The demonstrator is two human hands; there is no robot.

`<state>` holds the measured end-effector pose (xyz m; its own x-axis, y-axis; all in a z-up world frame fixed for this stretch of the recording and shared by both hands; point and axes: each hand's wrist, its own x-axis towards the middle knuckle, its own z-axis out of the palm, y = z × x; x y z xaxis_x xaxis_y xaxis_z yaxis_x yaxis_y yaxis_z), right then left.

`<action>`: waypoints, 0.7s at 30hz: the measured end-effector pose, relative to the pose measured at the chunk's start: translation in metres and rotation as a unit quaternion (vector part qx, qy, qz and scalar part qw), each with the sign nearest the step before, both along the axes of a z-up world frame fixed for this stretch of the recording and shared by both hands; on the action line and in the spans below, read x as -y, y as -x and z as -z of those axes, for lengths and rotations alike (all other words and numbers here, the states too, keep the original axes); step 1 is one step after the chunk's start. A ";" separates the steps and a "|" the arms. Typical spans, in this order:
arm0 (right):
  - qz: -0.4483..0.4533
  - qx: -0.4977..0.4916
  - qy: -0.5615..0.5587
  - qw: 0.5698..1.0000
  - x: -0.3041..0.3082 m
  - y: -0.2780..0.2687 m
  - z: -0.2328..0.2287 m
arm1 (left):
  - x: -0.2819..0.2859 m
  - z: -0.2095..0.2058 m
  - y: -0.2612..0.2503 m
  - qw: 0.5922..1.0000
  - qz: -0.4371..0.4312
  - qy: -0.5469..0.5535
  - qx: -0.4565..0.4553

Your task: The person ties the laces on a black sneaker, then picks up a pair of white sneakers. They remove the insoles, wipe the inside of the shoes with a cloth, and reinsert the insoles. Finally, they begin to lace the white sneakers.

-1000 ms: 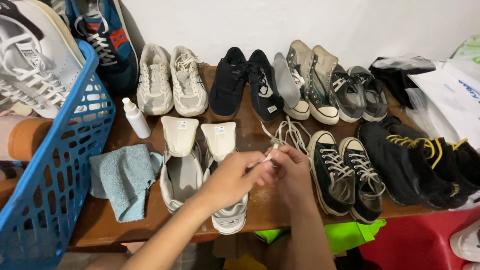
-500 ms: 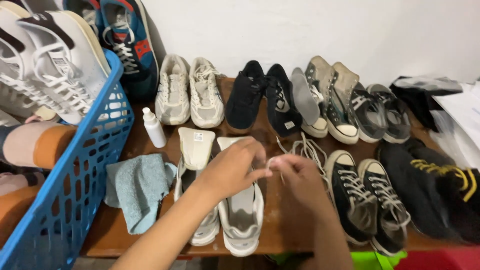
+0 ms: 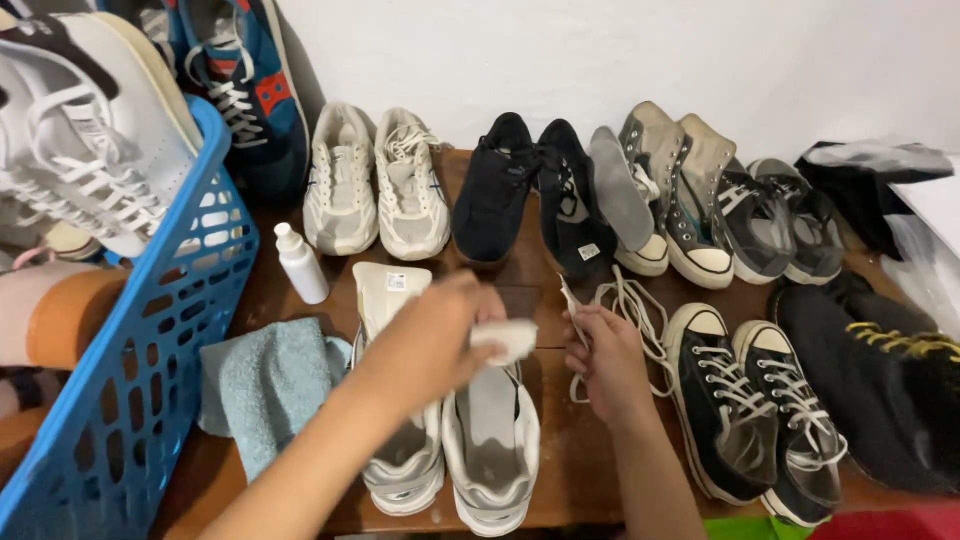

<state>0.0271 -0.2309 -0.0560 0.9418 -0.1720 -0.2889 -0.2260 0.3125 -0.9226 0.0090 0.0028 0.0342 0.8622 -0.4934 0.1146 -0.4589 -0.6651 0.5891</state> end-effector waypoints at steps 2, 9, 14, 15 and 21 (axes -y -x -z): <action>-0.011 0.015 0.018 1.000 -0.002 0.004 -0.005 | 0.008 -0.026 0.030 0.993 -0.002 -0.065 -0.101; -0.216 -0.111 0.302 0.922 -0.029 0.026 -0.039 | 0.011 0.007 0.053 0.982 -0.005 -0.150 -0.111; -0.252 -0.111 0.259 0.926 -0.035 0.027 -0.030 | 0.004 0.027 0.043 0.993 0.004 -0.108 -0.055; -0.253 -0.103 0.237 0.932 -0.034 0.026 -0.029 | 0.003 0.028 0.042 0.994 0.012 -0.108 -0.027; -0.400 -0.049 0.171 0.899 -0.009 0.031 -0.022 | -0.004 0.027 0.045 0.997 0.006 -0.037 -0.070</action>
<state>-0.0041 -0.2217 -0.0335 0.7763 0.4550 -0.4362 -0.3369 -0.2852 -0.8973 -0.0360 0.0070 0.0070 0.8614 -0.5060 -0.0437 -0.3832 -0.7040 0.5979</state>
